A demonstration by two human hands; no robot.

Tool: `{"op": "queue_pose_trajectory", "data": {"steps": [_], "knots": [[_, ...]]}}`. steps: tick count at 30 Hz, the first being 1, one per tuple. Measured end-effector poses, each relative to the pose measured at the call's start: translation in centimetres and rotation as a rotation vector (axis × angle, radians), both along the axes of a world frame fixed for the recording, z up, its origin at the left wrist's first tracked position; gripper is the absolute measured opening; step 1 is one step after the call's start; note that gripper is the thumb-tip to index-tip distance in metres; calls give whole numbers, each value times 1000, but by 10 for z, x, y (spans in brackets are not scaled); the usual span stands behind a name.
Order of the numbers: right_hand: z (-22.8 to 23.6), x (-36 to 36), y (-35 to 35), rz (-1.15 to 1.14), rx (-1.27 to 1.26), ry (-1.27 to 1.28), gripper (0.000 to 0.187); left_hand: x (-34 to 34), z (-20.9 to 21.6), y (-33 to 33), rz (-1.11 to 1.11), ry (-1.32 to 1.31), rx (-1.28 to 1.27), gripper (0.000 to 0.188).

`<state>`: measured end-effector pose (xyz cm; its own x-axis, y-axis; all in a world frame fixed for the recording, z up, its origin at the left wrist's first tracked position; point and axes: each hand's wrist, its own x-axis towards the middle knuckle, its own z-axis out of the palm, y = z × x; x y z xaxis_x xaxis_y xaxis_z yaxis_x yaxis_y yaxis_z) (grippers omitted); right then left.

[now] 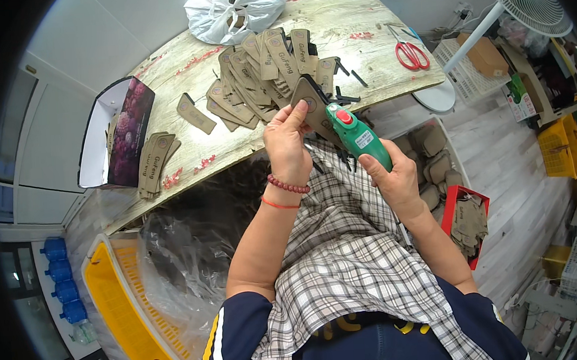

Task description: The person uses a green rotary tool to trim the edges of multiple small cardboard pieces on a cluttered workbench. They handle each piece one at a time, rotating it to smooth the edges, then place it aside. The workspace includes a fan, scissors, and a box of finished pieces.

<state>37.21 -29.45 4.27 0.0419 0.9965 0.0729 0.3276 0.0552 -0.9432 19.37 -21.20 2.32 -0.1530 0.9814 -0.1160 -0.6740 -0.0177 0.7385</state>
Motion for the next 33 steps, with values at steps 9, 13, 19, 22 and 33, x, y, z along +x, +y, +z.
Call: {"op": "queue_pose_trajectory", "data": {"steps": [9,13,19,22,33], "knots": [[4,1,5,-15,61,14,44,7,-14,-16,-91,98,-47,4],[7,6,4,9,6,-3,45,-2,-6,-19,-91,152,-5,6],[1,8,2,29,33,-44,45,-21,-1,-16,-90,223,27,8],[7,7,2,46,37,-83,44,-26,-2,-15,-130,209,25,8],[10,15,3,154,56,-123,45,-58,18,-8,-269,603,19,9]]}}
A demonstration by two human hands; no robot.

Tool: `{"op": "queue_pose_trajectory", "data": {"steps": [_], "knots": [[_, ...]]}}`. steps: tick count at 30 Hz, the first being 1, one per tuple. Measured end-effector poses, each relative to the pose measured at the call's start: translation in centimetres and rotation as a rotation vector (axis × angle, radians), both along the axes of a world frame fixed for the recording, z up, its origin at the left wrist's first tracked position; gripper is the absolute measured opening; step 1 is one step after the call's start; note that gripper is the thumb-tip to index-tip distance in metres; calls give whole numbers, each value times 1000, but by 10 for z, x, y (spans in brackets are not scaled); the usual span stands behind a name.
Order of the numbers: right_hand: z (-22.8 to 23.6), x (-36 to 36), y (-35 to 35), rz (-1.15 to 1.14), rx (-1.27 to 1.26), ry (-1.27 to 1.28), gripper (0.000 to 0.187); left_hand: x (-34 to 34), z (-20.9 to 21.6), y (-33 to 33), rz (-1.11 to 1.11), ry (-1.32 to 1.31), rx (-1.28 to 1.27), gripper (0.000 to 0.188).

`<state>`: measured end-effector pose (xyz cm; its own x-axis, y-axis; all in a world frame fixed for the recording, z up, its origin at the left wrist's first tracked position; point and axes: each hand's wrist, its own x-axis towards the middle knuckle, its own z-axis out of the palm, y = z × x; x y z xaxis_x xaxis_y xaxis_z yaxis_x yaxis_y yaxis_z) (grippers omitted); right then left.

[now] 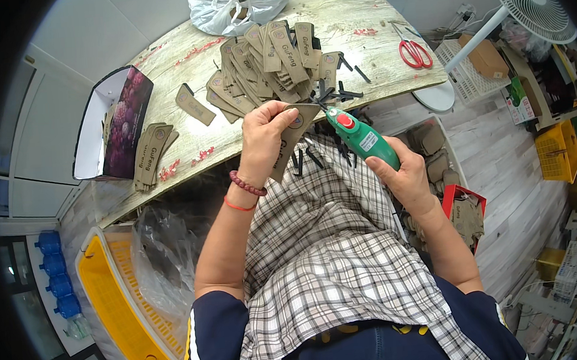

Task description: The person uses a green rotary tool to trim the edges of multiple small cardboard pieces on a cluttered workbench. They handle each piece one at a time, rotating it to smooth the edges, then place it aside. The workspace includes a fan, scissors, and a box of finished pieces.

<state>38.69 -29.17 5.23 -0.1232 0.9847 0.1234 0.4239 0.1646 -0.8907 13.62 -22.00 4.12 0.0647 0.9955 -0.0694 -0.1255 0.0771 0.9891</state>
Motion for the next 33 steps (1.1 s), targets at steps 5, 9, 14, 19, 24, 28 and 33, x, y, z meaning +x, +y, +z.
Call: {"op": "queue_pose_trajectory", "data": {"steps": [5,9,14,19,24,28,33], "knots": [[3,-3,3,44,76,-72,46,-21,10,9,-103,243,69,10],[3,-9,6,89,66,-98,46,-34,14,12,-155,378,92,11],[0,-24,7,65,-2,-66,44,-68,26,9,-146,460,87,10],[-15,-21,4,19,-81,-59,40,-228,0,40,269,836,164,17],[-22,-24,7,15,-84,-85,38,-285,-47,59,449,1672,176,20],[-19,-26,10,0,-126,-96,39,-237,-51,90,604,1775,269,26],[-18,-32,13,4,-67,-99,39,-199,-69,124,579,1772,5,34]]}}
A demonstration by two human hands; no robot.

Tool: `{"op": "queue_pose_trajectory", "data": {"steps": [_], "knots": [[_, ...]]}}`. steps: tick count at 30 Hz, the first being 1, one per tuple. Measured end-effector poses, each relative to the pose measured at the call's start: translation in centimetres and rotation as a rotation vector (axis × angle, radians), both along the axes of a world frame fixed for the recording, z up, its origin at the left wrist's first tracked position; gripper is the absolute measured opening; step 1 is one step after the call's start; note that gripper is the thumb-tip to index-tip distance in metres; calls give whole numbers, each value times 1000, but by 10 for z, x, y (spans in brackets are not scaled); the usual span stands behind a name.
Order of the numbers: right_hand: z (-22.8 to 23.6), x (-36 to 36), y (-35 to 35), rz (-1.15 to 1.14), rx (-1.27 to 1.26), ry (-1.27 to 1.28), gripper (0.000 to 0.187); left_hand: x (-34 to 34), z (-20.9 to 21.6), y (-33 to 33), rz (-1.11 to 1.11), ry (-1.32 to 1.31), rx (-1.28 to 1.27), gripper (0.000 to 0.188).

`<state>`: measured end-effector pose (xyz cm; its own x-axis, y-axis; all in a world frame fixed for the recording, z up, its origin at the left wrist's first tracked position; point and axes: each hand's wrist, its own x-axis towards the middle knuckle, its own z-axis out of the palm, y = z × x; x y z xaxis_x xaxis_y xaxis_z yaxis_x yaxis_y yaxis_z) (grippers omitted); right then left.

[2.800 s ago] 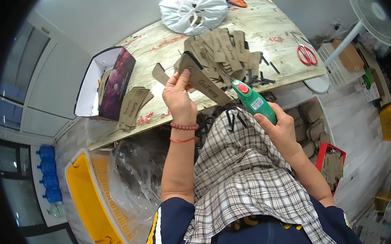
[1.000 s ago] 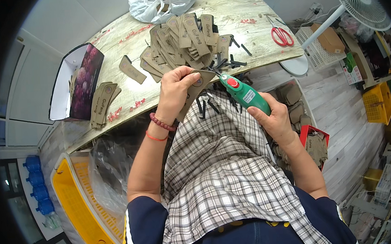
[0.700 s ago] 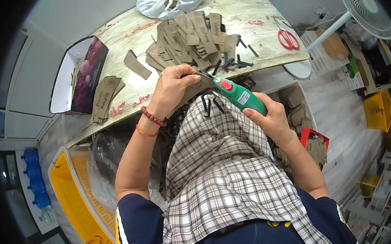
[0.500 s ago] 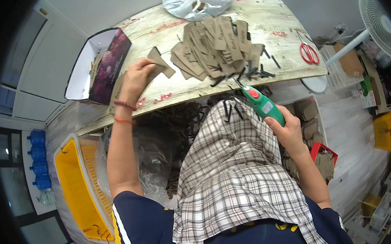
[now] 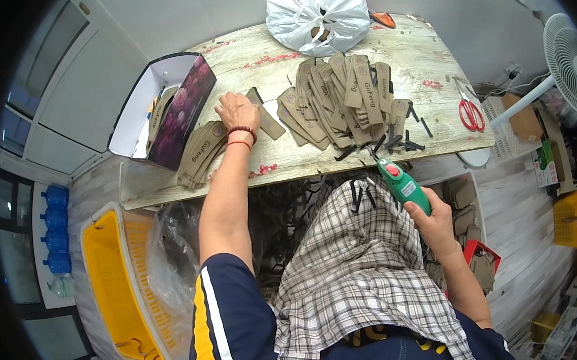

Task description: The person uses a green rotary tool to trim the edges of multiple small cardboard pieces on a cluttered workbench. They handle each piece one at a time, rotating it to smooth the edges, then place it aside. The workspace includes a fan, scissors, and a box of finished pieces.

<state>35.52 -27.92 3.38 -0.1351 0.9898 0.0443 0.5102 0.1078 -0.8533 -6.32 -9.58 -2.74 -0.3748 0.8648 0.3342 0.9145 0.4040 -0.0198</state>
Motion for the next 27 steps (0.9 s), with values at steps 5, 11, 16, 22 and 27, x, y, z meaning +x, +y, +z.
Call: {"op": "queue_pose_trajectory", "data": {"steps": [5,11,16,22,27], "knots": [[13,-17,3,-14,-75,61,35,11,-8,-8,-139,-825,517,18],[28,-32,9,-28,68,109,36,100,70,-74,-447,-1704,770,7],[30,-27,4,-55,68,116,42,177,76,-105,-424,-1991,763,5],[21,-4,-7,-83,23,176,44,226,67,-109,-371,-2058,698,5],[15,5,-12,-115,44,192,43,243,58,-109,-359,-2158,668,4]]}}
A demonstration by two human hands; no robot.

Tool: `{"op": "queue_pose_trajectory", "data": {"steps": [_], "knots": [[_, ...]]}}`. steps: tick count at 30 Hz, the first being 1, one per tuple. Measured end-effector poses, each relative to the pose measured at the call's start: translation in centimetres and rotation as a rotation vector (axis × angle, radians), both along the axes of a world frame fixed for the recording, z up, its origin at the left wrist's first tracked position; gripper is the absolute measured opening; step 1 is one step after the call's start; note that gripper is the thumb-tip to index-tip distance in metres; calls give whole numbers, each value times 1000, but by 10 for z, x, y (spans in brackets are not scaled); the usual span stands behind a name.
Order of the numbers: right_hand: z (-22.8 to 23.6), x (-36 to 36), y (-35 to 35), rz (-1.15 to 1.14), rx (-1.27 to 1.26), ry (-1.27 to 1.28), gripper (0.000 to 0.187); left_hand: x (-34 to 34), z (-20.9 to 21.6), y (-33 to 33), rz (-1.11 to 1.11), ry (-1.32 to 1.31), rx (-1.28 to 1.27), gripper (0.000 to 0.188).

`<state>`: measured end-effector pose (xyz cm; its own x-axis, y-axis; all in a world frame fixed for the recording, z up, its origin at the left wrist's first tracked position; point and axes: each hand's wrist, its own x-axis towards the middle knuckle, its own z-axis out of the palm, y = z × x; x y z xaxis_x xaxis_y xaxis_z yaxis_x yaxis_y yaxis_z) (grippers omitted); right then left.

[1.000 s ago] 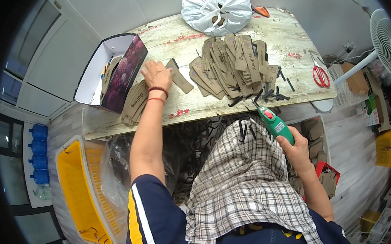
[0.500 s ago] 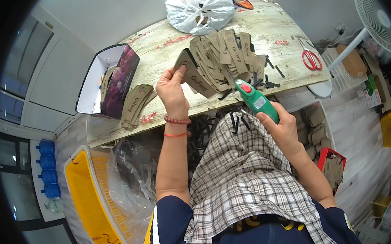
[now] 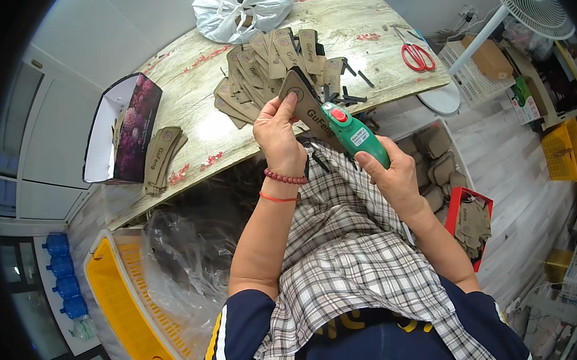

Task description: The person uses a green rotary tool to trim the edges of multiple small cardboard pieces on a cluttered workbench. They handle each piece one at a time, rotating it to smooth the edges, then place it aside. The workspace includes a fan, scissors, and a box of finished pieces.

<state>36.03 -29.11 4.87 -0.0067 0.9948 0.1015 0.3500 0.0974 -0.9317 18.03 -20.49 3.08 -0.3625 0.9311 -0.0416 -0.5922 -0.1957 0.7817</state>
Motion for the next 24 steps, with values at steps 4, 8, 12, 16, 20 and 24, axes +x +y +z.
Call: {"op": "queue_pose_trajectory", "data": {"steps": [4,8,12,16,20,24], "knots": [[-7,6,-3,-4,-16,-33,43,3,0,0,-2,-14,-20,4],[-6,7,-4,-4,-5,-14,43,6,-6,-3,-60,9,-70,5],[-8,6,-3,-23,-18,15,43,6,-10,-9,-159,-4,-96,5],[-4,4,-2,-16,-2,44,41,9,-18,-14,-227,-34,-92,5],[-2,5,0,-24,19,19,40,14,-16,-24,-242,19,-131,6],[-2,7,1,-19,28,1,42,7,-15,-32,-282,98,-107,7]]}}
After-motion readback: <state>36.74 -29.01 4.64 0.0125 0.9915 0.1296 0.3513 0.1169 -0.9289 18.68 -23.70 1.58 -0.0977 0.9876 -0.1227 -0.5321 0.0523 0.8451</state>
